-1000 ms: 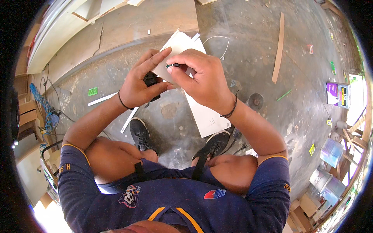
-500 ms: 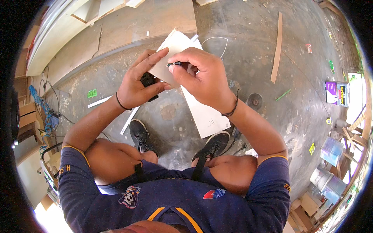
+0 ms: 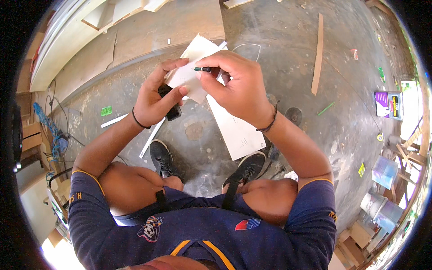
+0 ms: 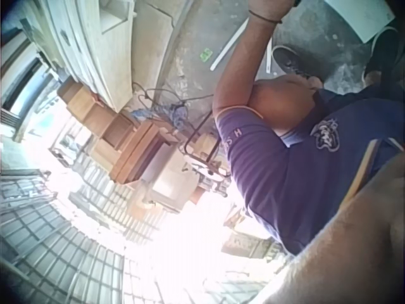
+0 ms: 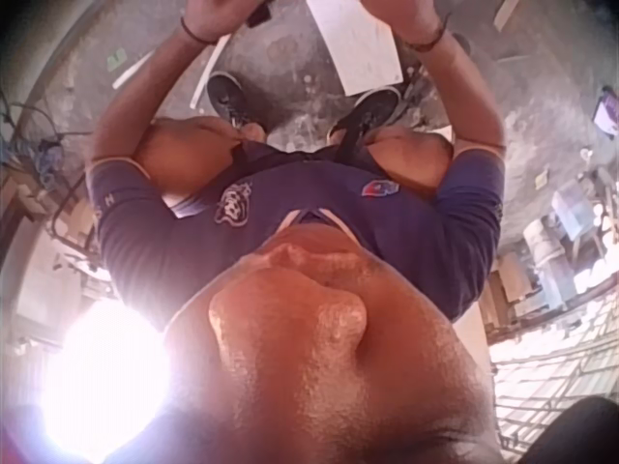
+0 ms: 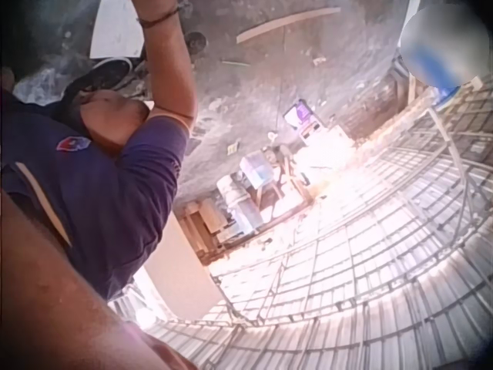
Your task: The person marks a metal strip, measures it using a tape measure, and cuts it with an angle grinder.
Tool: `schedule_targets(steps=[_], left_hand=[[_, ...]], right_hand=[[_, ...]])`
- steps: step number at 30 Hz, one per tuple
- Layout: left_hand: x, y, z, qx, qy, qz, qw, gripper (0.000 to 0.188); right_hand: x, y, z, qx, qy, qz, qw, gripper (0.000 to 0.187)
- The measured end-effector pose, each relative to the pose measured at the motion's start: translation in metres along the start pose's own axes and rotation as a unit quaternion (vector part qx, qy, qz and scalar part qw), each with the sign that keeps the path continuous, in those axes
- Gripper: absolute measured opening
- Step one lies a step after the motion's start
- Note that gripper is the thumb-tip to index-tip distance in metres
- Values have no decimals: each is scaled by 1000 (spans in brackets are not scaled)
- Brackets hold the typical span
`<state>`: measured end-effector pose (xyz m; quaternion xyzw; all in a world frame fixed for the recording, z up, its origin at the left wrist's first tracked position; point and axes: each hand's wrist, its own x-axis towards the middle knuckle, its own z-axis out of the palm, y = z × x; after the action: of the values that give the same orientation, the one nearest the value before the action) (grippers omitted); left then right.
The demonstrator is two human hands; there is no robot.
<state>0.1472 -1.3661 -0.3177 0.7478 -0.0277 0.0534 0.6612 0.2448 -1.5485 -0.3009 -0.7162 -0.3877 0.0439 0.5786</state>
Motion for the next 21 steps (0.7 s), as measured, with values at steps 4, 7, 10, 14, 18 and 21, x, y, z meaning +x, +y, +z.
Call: schedule_targets(steps=[4, 7, 10, 14, 18, 21], left_hand=[[0, 5, 2, -13, 3, -44, 999, 34], [0, 8, 4, -9, 12, -47, 999, 33], [1, 6, 4, 12, 19, -21, 1000, 32], [2, 5, 6, 28, 31, -5, 999, 30], [2, 6, 7, 12, 41, -26, 999, 25], [1, 3, 7, -22, 44, -28, 998, 24]], right_hand=[[1, -8, 2, -19, -18, -10, 1000, 13], [0, -10, 3, -22, -26, 0, 999, 13], [-2, -11, 5, -24, -31, -3, 999, 13], [-5, -3, 10, -28, -13, -30, 999, 14], [-3, -7, 8, -50, -32, -25, 998, 13], [-4, -3, 10, -71, -26, -61, 995, 12]])
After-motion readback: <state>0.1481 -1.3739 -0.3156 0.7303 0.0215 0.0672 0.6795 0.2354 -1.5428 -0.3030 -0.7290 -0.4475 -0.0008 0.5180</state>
